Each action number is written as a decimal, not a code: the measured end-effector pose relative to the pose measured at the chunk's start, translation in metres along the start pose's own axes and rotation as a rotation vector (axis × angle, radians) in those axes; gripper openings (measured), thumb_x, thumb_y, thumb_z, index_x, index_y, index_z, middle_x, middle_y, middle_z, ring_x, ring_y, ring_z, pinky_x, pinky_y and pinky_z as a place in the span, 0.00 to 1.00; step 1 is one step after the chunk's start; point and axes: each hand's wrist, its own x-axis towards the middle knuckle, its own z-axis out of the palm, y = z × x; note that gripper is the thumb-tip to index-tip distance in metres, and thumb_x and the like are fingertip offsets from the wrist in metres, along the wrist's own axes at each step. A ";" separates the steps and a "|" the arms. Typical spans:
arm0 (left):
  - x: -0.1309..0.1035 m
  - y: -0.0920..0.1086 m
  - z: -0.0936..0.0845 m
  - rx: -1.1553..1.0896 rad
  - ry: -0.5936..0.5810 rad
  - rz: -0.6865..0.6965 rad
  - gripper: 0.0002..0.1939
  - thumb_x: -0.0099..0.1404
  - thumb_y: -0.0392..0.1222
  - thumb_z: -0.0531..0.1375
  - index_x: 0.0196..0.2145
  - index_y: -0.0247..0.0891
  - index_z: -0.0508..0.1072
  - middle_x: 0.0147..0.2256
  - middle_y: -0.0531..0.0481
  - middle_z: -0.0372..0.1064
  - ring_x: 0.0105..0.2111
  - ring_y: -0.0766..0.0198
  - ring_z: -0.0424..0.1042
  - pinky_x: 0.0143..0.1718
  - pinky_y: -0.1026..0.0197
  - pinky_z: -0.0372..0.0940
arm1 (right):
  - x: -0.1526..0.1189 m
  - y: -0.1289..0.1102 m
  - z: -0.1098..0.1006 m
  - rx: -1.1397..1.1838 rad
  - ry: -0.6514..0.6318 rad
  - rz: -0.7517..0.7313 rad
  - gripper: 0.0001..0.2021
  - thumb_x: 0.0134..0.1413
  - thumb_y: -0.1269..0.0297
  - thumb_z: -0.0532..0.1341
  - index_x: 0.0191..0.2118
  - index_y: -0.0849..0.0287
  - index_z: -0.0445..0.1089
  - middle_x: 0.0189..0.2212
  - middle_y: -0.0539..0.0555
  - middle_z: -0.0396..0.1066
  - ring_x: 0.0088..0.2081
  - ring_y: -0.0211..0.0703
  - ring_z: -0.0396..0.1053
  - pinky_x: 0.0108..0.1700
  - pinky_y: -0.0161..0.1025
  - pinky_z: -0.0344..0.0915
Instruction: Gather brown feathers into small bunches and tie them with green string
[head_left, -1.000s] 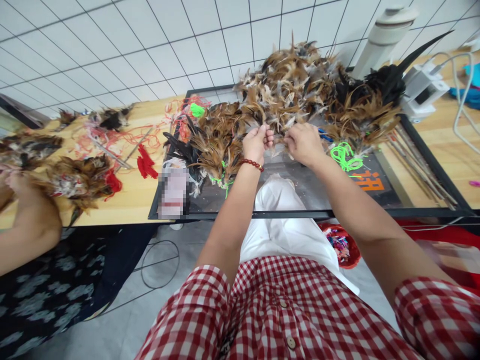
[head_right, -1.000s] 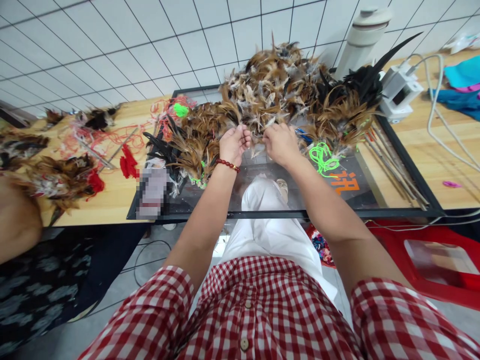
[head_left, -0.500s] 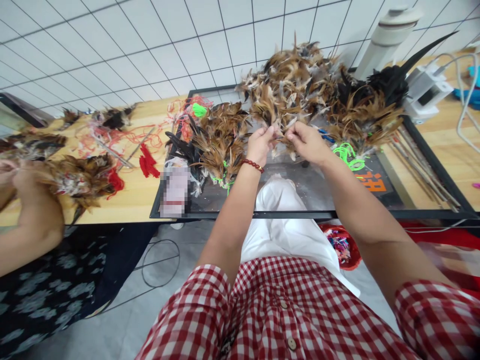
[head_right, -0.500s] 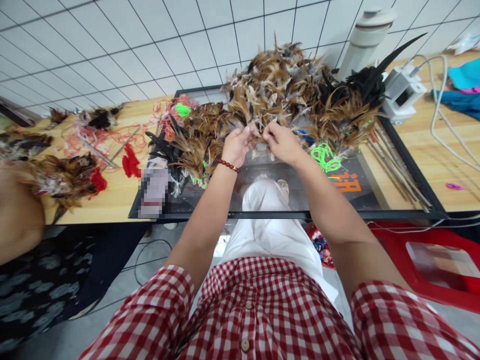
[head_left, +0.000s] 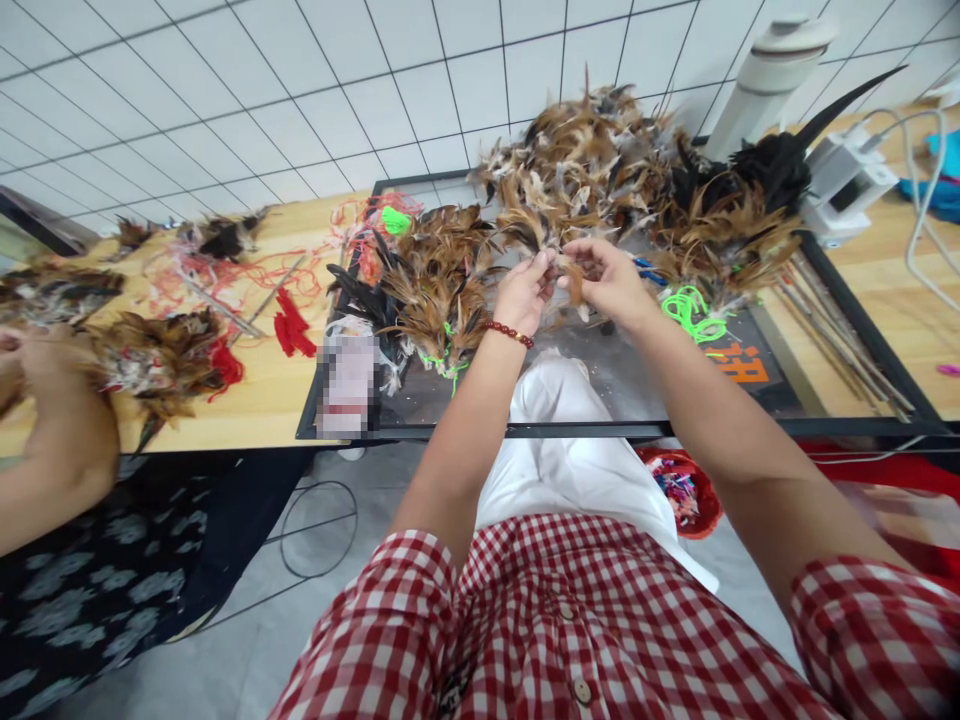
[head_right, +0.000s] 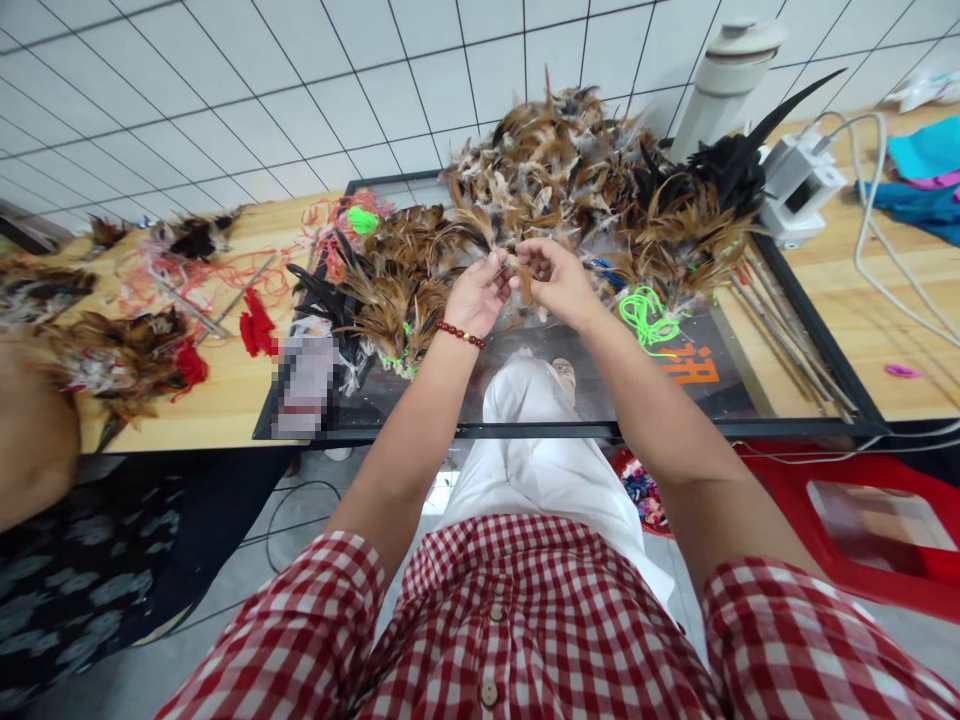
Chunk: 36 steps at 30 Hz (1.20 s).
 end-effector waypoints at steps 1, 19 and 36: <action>-0.002 -0.001 0.002 0.000 -0.011 -0.008 0.04 0.70 0.40 0.66 0.41 0.38 0.79 0.36 0.53 0.80 0.37 0.73 0.78 0.37 0.72 0.67 | -0.001 -0.003 0.001 0.018 0.026 -0.011 0.25 0.44 0.39 0.73 0.40 0.52 0.74 0.38 0.52 0.76 0.37 0.44 0.72 0.42 0.44 0.73; -0.010 0.001 0.003 0.122 -0.066 -0.183 0.08 0.70 0.38 0.66 0.32 0.35 0.75 0.28 0.51 0.78 0.29 0.72 0.76 0.42 0.67 0.71 | -0.001 -0.008 -0.015 -0.224 0.146 -0.088 0.22 0.59 0.37 0.64 0.35 0.52 0.73 0.38 0.57 0.78 0.46 0.55 0.75 0.57 0.58 0.72; -0.001 0.006 -0.001 0.032 0.106 0.055 0.10 0.73 0.48 0.63 0.45 0.39 0.77 0.29 0.54 0.79 0.29 0.76 0.77 0.35 0.75 0.69 | -0.001 -0.008 -0.023 -0.423 -0.080 -0.119 0.05 0.55 0.59 0.65 0.34 0.51 0.79 0.35 0.56 0.78 0.40 0.54 0.73 0.50 0.54 0.71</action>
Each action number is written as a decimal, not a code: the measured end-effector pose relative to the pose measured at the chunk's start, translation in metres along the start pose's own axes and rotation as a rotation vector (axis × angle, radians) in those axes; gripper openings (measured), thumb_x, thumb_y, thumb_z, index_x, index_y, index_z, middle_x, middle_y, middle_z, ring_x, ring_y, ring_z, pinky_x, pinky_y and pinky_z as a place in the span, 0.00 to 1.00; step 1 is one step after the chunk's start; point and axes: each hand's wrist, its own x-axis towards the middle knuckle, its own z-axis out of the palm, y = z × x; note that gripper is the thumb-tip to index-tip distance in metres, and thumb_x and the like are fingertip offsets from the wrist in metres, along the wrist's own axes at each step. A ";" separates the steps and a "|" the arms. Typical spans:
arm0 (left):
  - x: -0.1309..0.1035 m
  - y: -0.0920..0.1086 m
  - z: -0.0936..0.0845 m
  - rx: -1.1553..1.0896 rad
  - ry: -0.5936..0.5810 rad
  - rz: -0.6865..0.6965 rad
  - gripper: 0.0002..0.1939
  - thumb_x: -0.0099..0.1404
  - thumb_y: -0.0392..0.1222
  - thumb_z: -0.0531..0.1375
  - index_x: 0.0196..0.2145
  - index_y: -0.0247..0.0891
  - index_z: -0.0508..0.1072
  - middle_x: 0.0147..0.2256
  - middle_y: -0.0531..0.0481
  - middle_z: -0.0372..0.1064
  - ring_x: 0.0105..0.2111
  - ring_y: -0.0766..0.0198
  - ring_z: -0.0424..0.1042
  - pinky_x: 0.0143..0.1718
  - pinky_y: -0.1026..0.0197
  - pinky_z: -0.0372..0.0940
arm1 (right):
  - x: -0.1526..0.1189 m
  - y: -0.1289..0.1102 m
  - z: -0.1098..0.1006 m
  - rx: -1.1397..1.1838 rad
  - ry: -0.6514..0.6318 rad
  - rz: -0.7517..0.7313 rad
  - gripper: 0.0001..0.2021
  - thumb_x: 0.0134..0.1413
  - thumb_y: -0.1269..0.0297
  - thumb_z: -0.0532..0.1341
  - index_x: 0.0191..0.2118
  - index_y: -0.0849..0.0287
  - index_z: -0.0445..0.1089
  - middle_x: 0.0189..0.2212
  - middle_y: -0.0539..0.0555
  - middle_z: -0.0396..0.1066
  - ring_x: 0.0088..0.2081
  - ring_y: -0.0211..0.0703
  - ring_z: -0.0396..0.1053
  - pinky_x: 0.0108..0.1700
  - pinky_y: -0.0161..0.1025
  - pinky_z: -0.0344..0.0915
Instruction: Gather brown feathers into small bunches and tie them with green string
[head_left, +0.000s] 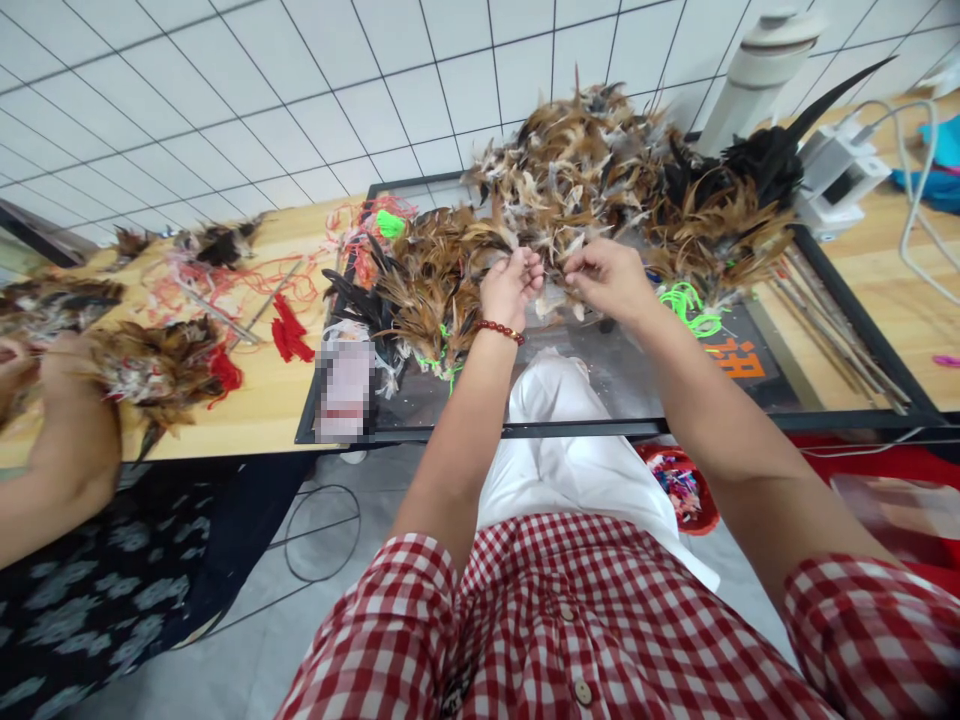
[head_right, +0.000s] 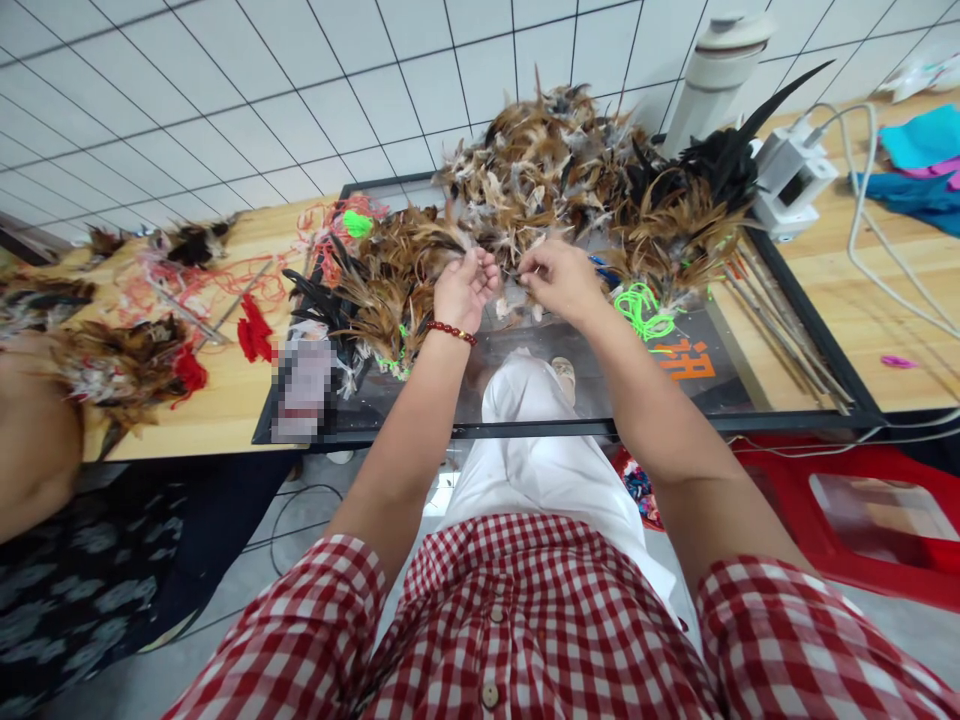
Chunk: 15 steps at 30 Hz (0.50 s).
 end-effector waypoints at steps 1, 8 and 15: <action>0.002 0.001 -0.001 -0.031 0.022 0.010 0.10 0.73 0.48 0.63 0.46 0.39 0.77 0.30 0.54 0.79 0.29 0.76 0.76 0.36 0.75 0.69 | 0.000 0.000 -0.001 -0.010 -0.109 -0.048 0.05 0.54 0.62 0.65 0.35 0.51 0.80 0.35 0.56 0.77 0.40 0.53 0.73 0.50 0.53 0.71; 0.000 0.004 -0.004 -0.076 0.036 -0.075 0.12 0.76 0.44 0.59 0.52 0.37 0.76 0.40 0.47 0.84 0.40 0.71 0.82 0.45 0.70 0.73 | -0.001 -0.002 0.001 -0.039 -0.420 -0.158 0.03 0.48 0.63 0.69 0.30 0.54 0.80 0.32 0.54 0.75 0.39 0.49 0.71 0.48 0.48 0.67; -0.005 0.002 -0.001 -0.048 -0.036 -0.171 0.11 0.75 0.42 0.59 0.50 0.35 0.77 0.52 0.40 0.82 0.56 0.62 0.80 0.60 0.61 0.71 | 0.005 -0.013 0.006 0.631 0.075 0.322 0.15 0.51 0.52 0.73 0.30 0.56 0.72 0.26 0.48 0.73 0.27 0.36 0.67 0.34 0.38 0.66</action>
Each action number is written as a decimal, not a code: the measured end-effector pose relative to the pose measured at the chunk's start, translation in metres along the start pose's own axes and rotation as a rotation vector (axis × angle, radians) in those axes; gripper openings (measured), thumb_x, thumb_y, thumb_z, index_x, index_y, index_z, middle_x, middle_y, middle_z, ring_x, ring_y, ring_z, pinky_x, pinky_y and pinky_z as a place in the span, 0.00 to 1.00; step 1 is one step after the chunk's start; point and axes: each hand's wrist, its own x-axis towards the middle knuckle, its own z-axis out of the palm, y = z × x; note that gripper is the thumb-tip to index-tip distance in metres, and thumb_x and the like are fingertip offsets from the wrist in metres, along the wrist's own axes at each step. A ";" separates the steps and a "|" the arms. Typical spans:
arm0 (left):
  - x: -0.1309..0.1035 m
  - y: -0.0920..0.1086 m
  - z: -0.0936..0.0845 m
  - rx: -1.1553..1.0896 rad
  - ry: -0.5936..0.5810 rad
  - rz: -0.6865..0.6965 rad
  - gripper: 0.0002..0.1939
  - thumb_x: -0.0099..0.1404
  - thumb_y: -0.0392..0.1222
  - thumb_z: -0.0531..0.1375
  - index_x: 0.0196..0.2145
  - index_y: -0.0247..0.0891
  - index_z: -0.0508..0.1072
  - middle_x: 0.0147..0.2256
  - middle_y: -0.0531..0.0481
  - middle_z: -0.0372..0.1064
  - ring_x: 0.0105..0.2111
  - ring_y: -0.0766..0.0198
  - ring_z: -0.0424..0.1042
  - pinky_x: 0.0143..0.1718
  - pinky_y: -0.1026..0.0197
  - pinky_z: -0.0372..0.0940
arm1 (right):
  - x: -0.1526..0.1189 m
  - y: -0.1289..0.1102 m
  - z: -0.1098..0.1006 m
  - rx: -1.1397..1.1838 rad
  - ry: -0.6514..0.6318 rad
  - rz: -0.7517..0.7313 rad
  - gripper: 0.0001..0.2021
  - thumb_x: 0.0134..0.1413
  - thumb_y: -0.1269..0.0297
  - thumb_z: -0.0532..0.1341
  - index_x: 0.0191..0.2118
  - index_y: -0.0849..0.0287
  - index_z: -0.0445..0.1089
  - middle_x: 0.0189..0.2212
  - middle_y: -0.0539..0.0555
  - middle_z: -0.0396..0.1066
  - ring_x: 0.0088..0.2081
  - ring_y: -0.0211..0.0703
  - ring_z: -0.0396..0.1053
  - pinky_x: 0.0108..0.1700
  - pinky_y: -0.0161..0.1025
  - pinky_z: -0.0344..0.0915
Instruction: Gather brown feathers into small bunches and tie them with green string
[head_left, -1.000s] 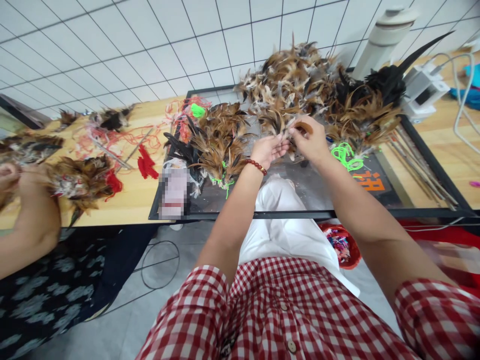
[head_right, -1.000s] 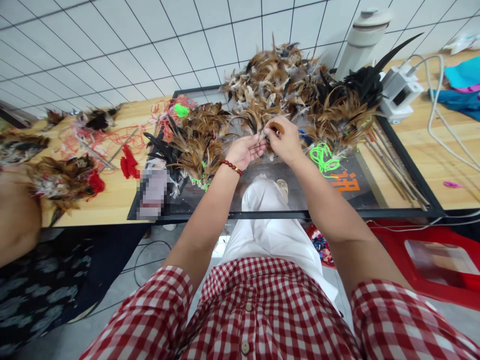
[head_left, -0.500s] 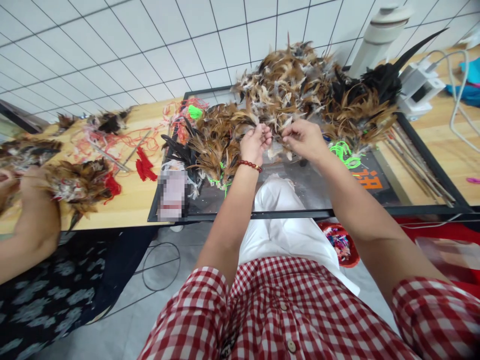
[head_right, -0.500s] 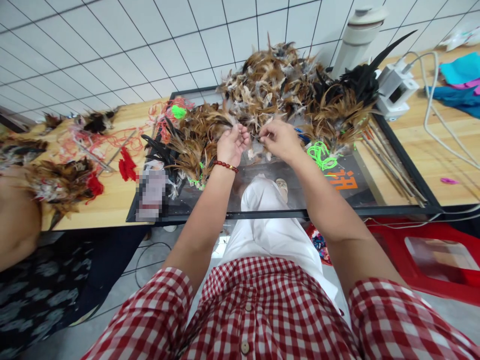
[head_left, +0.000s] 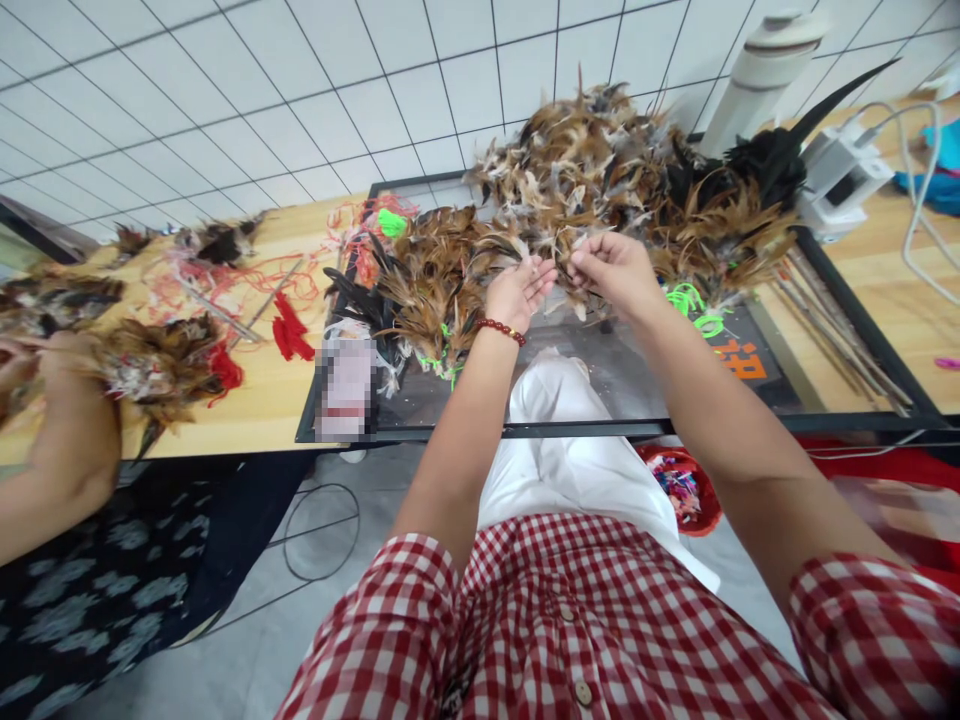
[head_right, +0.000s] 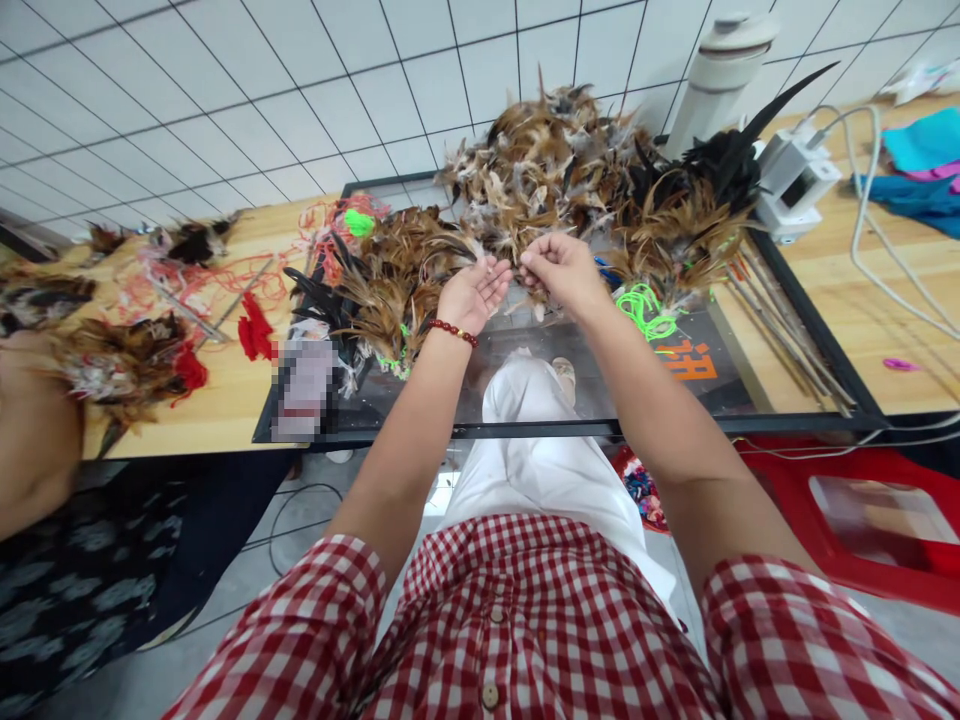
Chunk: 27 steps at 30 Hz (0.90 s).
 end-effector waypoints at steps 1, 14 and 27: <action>-0.001 -0.002 0.001 0.037 -0.021 -0.023 0.10 0.75 0.41 0.60 0.47 0.34 0.77 0.50 0.40 0.83 0.56 0.61 0.81 0.60 0.60 0.71 | 0.000 0.000 0.002 0.100 0.031 0.038 0.16 0.49 0.52 0.75 0.30 0.56 0.72 0.26 0.48 0.73 0.27 0.36 0.68 0.33 0.37 0.67; -0.007 -0.014 0.006 0.196 -0.235 -0.117 0.07 0.71 0.39 0.64 0.34 0.36 0.73 0.30 0.50 0.80 0.36 0.67 0.82 0.53 0.61 0.73 | 0.001 0.015 0.014 0.385 0.104 0.147 0.21 0.36 0.52 0.80 0.29 0.54 0.70 0.23 0.44 0.66 0.24 0.34 0.62 0.26 0.34 0.63; -0.002 -0.008 0.006 0.008 -0.076 0.034 0.06 0.71 0.42 0.66 0.42 0.37 0.77 0.30 0.54 0.77 0.33 0.72 0.80 0.47 0.67 0.73 | 0.006 0.002 -0.017 -0.292 0.214 -0.106 0.15 0.52 0.49 0.70 0.32 0.56 0.74 0.29 0.51 0.71 0.34 0.42 0.70 0.40 0.43 0.69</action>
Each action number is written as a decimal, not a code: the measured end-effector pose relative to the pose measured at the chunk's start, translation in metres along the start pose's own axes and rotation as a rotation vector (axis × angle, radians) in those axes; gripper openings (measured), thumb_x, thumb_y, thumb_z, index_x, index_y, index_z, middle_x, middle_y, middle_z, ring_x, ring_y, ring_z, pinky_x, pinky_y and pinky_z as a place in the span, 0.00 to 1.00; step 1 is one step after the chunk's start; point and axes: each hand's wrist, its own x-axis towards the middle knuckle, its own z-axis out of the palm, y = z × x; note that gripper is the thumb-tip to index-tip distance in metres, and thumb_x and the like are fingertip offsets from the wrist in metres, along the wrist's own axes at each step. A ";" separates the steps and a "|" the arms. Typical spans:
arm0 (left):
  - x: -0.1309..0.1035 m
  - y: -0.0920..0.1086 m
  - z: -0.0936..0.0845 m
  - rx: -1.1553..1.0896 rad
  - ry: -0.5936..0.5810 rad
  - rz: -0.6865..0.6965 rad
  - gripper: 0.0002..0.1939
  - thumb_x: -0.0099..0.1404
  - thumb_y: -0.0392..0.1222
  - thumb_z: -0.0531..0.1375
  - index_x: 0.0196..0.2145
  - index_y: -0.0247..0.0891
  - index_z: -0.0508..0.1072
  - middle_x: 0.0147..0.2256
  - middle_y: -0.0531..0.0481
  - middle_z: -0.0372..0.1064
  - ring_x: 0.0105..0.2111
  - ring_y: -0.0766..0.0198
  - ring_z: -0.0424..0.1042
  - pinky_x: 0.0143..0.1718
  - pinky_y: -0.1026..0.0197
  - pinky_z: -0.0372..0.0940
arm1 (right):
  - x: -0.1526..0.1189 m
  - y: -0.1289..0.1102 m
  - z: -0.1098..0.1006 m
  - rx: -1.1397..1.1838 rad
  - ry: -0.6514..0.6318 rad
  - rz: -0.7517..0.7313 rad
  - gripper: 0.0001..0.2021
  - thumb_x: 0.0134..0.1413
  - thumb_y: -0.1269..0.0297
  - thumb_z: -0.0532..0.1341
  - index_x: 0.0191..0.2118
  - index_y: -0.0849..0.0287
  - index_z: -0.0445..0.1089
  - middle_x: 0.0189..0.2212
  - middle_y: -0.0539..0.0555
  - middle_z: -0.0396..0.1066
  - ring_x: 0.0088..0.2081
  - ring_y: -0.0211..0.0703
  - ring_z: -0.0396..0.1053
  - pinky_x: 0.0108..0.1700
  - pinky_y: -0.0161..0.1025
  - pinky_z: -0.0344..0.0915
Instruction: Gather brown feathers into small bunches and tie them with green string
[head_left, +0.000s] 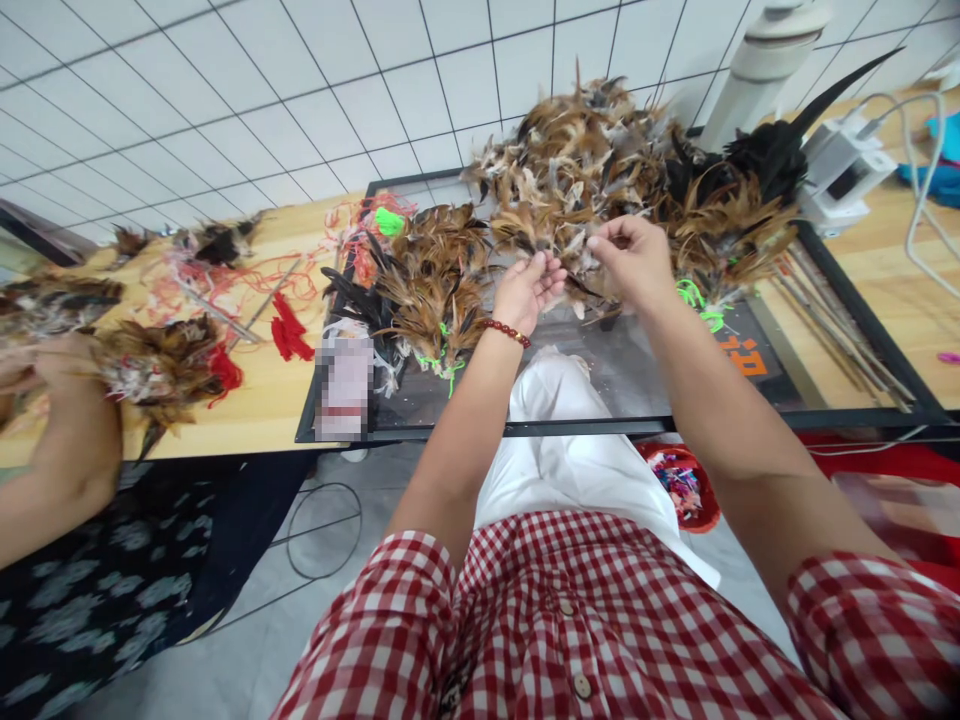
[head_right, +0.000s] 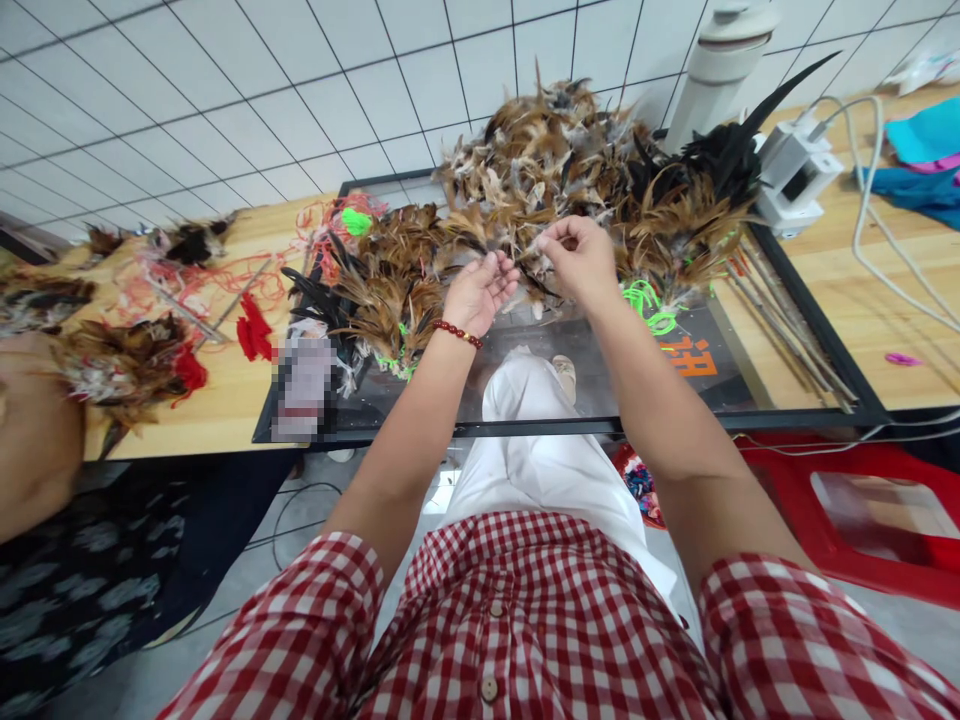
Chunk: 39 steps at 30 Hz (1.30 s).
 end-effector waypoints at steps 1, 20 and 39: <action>0.002 0.002 -0.001 -0.038 0.037 0.032 0.07 0.71 0.43 0.65 0.44 0.38 0.78 0.31 0.54 0.77 0.35 0.72 0.81 0.46 0.68 0.73 | 0.001 -0.003 -0.009 -0.100 -0.041 -0.024 0.14 0.51 0.51 0.71 0.32 0.57 0.75 0.29 0.52 0.72 0.34 0.43 0.70 0.41 0.43 0.69; 0.008 0.001 -0.004 -0.001 0.112 0.066 0.06 0.71 0.43 0.66 0.41 0.38 0.79 0.28 0.56 0.74 0.31 0.74 0.77 0.40 0.71 0.71 | -0.004 -0.013 -0.006 0.271 -0.296 0.006 0.15 0.55 0.47 0.70 0.32 0.54 0.76 0.30 0.51 0.76 0.32 0.41 0.68 0.38 0.42 0.66; -0.001 -0.007 0.006 0.460 0.002 0.091 0.19 0.71 0.31 0.62 0.21 0.36 0.69 0.19 0.56 0.69 0.21 0.73 0.68 0.30 0.68 0.65 | -0.014 -0.019 -0.004 -0.586 -0.309 -0.367 0.12 0.60 0.64 0.62 0.49 0.56 0.75 0.41 0.60 0.82 0.51 0.62 0.76 0.60 0.60 0.64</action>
